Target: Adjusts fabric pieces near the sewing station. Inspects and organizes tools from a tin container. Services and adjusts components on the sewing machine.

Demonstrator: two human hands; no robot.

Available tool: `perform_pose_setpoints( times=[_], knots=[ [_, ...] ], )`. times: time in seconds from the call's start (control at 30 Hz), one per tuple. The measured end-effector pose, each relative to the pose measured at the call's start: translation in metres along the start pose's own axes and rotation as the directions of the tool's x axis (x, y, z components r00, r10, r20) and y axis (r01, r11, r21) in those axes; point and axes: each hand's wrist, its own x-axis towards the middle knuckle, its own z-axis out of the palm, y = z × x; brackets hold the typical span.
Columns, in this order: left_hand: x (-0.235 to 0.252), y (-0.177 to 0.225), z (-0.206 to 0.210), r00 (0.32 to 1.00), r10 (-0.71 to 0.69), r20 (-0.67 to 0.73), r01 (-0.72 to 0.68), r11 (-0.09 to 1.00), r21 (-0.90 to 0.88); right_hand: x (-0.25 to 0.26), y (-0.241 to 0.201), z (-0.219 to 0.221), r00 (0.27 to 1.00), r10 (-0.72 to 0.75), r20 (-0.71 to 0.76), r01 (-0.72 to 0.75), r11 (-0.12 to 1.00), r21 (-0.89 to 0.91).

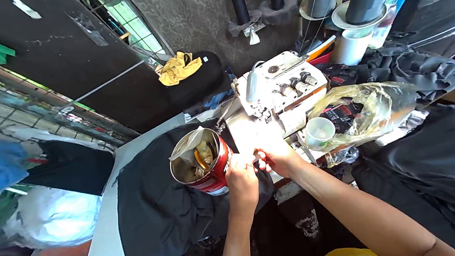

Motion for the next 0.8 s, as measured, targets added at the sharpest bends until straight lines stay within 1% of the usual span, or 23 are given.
perform_pose_setpoints(
  times=[0.1, 0.2, 0.23, 0.3, 0.33, 0.4, 0.47, 0.57, 0.63, 0.67, 0.7, 0.73, 0.77, 0.8],
  knots=[
    [-0.001, -0.002, 0.005, 1.000, 0.006, -0.026, -0.006, 1.000, 0.029, 0.006, 0.004, 0.000, 0.995, 0.074, 0.064, -0.083, 0.985, 0.148],
    [0.005, 0.002, 0.004, 0.997, 0.045, -0.059, -0.039, 0.994, 0.102, 0.011, 0.007, 0.001, 0.979, 0.112, 0.167, -0.171, 0.903, 0.395],
    [0.008, 0.004, 0.004, 0.997, 0.053, -0.064, -0.044, 0.991, 0.126, 0.012, 0.007, 0.002, 0.975, 0.115, 0.188, -0.190, 0.871, 0.453],
    [0.013, 0.006, 0.001, 0.998, 0.039, -0.051, -0.030, 0.987, 0.158, 0.012, 0.008, 0.008, 0.974, 0.127, 0.188, -0.209, 0.821, 0.531],
    [0.015, 0.007, -0.001, 0.999, 0.024, -0.036, -0.018, 0.986, 0.164, 0.012, 0.008, 0.011, 0.976, 0.144, 0.162, -0.211, 0.799, 0.563],
    [0.018, 0.009, -0.005, 1.000, -0.022, -0.008, 0.023, 0.988, 0.152, 0.013, 0.009, 0.019, 0.982, 0.173, 0.073, -0.182, 0.777, 0.602],
    [0.023, 0.014, -0.010, 0.997, -0.077, 0.019, 0.073, 0.988, 0.137, 0.015, 0.009, 0.025, 0.985, 0.170, 0.024, -0.147, 0.765, 0.627],
    [0.031, 0.020, -0.017, 0.971, -0.222, 0.090, 0.216, 0.974, 0.076, 0.017, 0.007, 0.030, 0.981, 0.193, 0.013, -0.156, 0.750, 0.642],
    [0.035, 0.017, -0.020, 0.932, -0.333, 0.141, 0.338, 0.941, -0.018, 0.017, 0.005, 0.032, 0.978, 0.207, 0.000, -0.163, 0.765, 0.623],
    [0.036, 0.016, -0.020, 0.924, -0.354, 0.142, 0.366, 0.928, -0.072, 0.017, 0.005, 0.034, 0.978, 0.209, -0.009, -0.160, 0.773, 0.613],
    [0.036, 0.015, -0.020, 0.927, -0.350, 0.131, 0.364, 0.926, -0.101, 0.017, 0.004, 0.035, 0.977, 0.213, -0.020, -0.157, 0.776, 0.611],
    [0.035, 0.017, -0.022, 0.933, -0.334, 0.135, 0.348, 0.933, -0.094, 0.016, 0.002, 0.036, 0.976, 0.214, -0.029, -0.152, 0.777, 0.610],
    [0.034, 0.021, -0.024, 0.935, -0.320, 0.153, 0.330, 0.943, -0.047, 0.016, 0.001, 0.035, 0.975, 0.217, -0.038, -0.151, 0.784, 0.603],
    [0.033, 0.024, -0.026, 0.945, -0.279, 0.170, 0.280, 0.960, 0.021, 0.015, -0.001, 0.035, 0.974, 0.221, -0.060, -0.143, 0.793, 0.593]
  ],
)
